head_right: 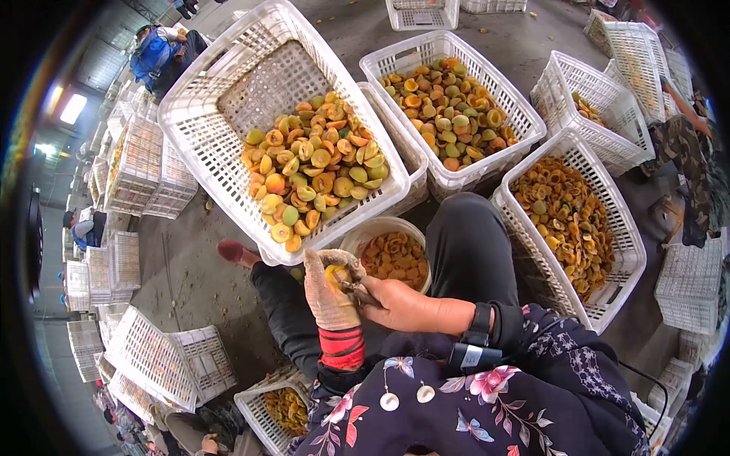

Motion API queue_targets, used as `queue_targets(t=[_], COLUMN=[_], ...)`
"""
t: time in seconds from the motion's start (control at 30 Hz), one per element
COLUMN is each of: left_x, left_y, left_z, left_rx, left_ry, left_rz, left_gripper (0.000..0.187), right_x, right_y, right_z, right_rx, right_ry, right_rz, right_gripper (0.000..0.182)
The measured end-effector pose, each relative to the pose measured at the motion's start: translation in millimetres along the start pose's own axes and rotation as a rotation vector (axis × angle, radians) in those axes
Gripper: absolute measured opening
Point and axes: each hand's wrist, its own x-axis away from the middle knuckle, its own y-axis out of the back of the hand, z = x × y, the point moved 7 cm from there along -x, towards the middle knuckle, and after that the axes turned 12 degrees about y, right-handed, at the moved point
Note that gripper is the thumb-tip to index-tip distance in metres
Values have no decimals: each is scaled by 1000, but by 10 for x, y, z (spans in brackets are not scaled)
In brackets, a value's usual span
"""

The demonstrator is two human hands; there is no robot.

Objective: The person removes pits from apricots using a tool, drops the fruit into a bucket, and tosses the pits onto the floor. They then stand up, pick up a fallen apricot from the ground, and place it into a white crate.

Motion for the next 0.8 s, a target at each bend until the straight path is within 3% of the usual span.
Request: queue_targets(t=[0.07,0.13,0.2,0.23,0.27,0.33,0.4,0.47,0.53,0.6,0.63,0.7,0.73,0.8], left_x=[0,26,14,17,24,-7,-45,-111,-188,-277,-283,-166,-173,-251], left_y=[23,-37,-63,-100,-98,-161,-132,-62,108,285,321,364,400,628], left_z=[16,-36,-91,-101,-92,-29,43,123,112,64,110,-40,-38,259], left_rx=[12,-138,-241,-344,-343,-123,-5,220,314,201,202,-419,-421,47], left_ry=[22,-3,-9,-18,-17,47,36,117,89,11,9,-369,-378,30], left_rz=[-11,13,60,108,107,210,234,194,39,-4,-3,-201,-182,-125], left_gripper=[52,58,58,59,59,56,52,48,47,46,46,45,45,45], right_x=[5,-51,41,129,172,176,177,60,129,195,190,268,288,203], right_y=[-51,69,78,-55,-59,-76,-172,-38,-21,-21,-16,3,15,92], right_z=[-19,70,109,-31,-73,-37,-182,-151,-121,-182,-289,-573,-648,-470], right_rx=[-286,-241,-447,-842,-843,-1143,-1008,-197,-105,257,367,485,542,493], right_ry=[15,68,-422,-424,-426,-442,-425,259,159,155,6,-142,-155,-109], right_rz=[32,38,315,346,346,345,346,98,170,191,280,271,274,157], right_gripper=[27,25,22,19,19,19,19,23,31,29,26,22,22,21])
